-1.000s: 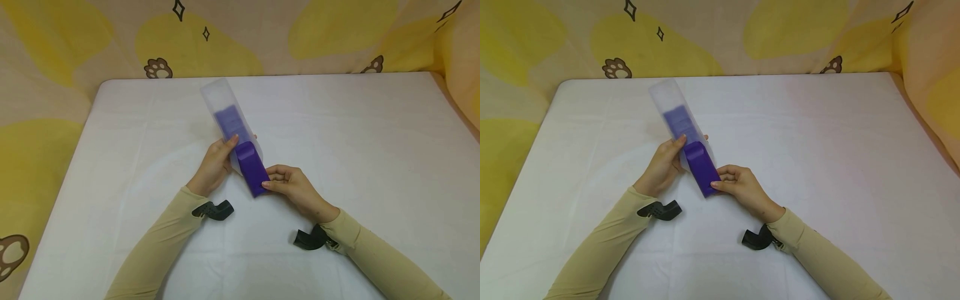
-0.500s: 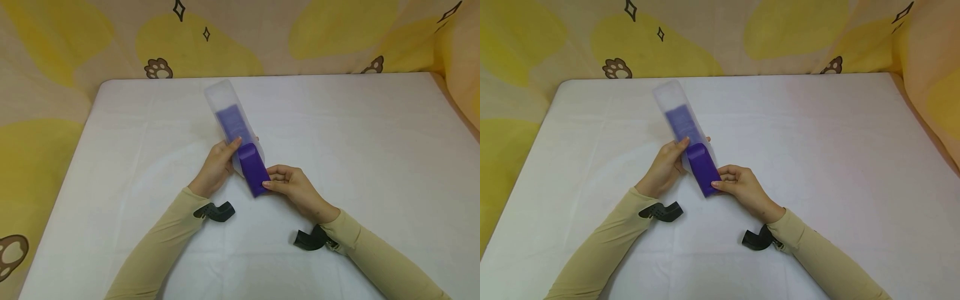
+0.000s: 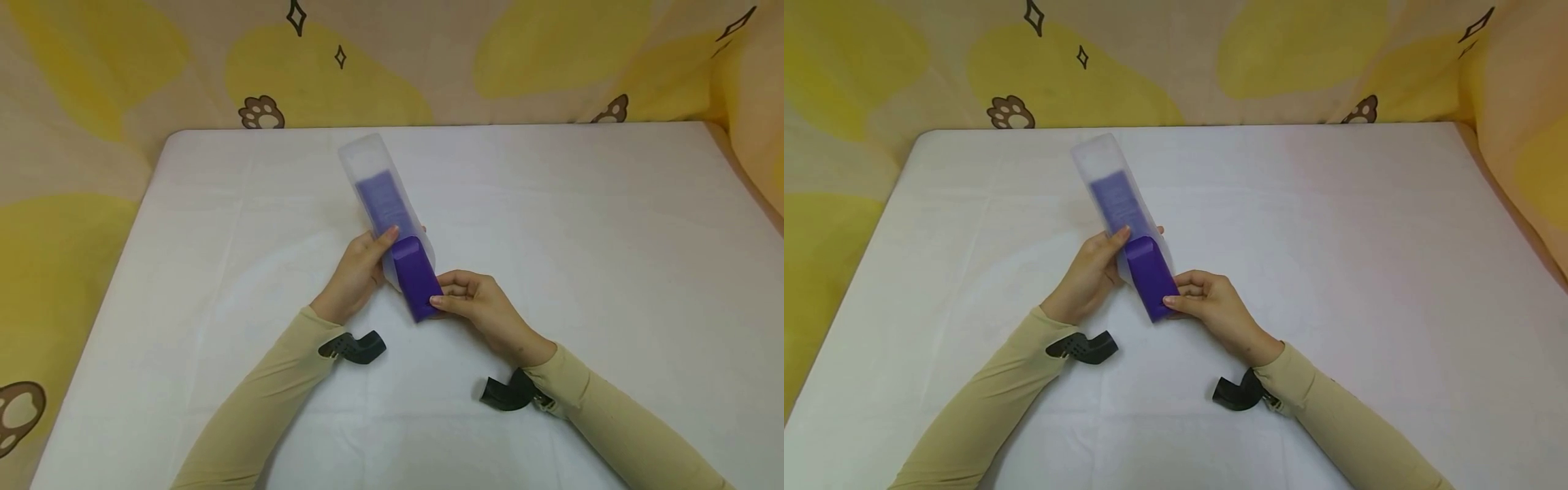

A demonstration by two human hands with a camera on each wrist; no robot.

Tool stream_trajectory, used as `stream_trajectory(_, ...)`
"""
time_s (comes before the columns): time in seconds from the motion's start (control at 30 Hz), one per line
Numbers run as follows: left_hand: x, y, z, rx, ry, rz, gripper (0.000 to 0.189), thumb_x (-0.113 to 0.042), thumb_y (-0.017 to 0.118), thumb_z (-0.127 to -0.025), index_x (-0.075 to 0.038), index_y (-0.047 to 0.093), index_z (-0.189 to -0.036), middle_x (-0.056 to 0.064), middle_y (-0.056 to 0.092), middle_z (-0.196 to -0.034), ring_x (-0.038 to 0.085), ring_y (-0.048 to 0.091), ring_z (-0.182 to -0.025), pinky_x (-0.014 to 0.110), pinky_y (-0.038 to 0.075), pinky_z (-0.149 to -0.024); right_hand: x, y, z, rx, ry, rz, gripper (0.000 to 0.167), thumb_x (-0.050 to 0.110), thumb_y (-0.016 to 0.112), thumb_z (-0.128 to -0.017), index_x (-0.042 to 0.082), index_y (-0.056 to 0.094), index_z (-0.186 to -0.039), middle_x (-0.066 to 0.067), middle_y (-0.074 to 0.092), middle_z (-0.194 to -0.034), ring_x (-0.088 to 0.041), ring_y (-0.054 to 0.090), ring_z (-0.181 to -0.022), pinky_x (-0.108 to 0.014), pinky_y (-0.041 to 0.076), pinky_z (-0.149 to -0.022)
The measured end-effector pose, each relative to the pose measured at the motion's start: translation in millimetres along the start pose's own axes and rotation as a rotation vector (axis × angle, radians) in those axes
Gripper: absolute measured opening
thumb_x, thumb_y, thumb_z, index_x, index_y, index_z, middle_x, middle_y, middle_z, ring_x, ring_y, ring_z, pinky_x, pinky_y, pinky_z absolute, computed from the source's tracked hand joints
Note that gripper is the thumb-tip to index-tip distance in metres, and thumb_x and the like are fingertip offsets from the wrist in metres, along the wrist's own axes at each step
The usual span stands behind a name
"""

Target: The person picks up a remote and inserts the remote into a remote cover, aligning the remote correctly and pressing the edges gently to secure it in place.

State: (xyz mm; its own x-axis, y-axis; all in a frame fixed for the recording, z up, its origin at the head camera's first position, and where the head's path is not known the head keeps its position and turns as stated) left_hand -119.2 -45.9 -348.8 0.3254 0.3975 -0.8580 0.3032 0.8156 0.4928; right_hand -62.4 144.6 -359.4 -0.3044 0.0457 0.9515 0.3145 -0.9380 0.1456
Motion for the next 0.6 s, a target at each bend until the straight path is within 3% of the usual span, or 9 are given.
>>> stream_trajectory(0.33,-3.4,0.7,0.7,-0.075,-0.001,0.045,0.037,-0.016,0.043,-0.101,0.011,0.044,-0.127,0.007,0.067,-0.107,0.016,0.06,-0.105,0.033,0.049,-0.092,3.4,0.7,1.2,0.042,0.006,-0.007,0.033,0.0,0.061,-0.089,-0.013,0.05,-0.117,-0.013,0.067,-0.098,-0.018,0.066,-0.087,-0.036,0.054,-0.082)
stream_trajectory(0.6,-5.2,-0.6,0.0,-0.091,-0.005,0.063,0.037,-0.014,0.043,-0.101,0.012,0.042,-0.128,0.012,0.066,-0.111,0.016,0.062,-0.103,0.033,0.049,-0.092,3.7,0.1,1.4,0.044,0.008,0.003,0.034,0.001,0.062,-0.088,-0.012,0.051,-0.119,-0.015,0.065,-0.1,-0.019,0.066,-0.087,-0.036,0.054,-0.082)
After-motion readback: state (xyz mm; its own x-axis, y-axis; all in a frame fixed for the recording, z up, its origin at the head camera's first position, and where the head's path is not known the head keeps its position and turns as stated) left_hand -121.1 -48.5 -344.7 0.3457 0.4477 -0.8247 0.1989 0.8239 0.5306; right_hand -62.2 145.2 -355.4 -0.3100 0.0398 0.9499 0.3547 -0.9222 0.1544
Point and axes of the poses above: each hand's wrist, its own z-axis away from the middle knuckle, its own y-axis out of the palm, x = y × z, the point moved 1 cm from there along -z, towards the middle knuckle
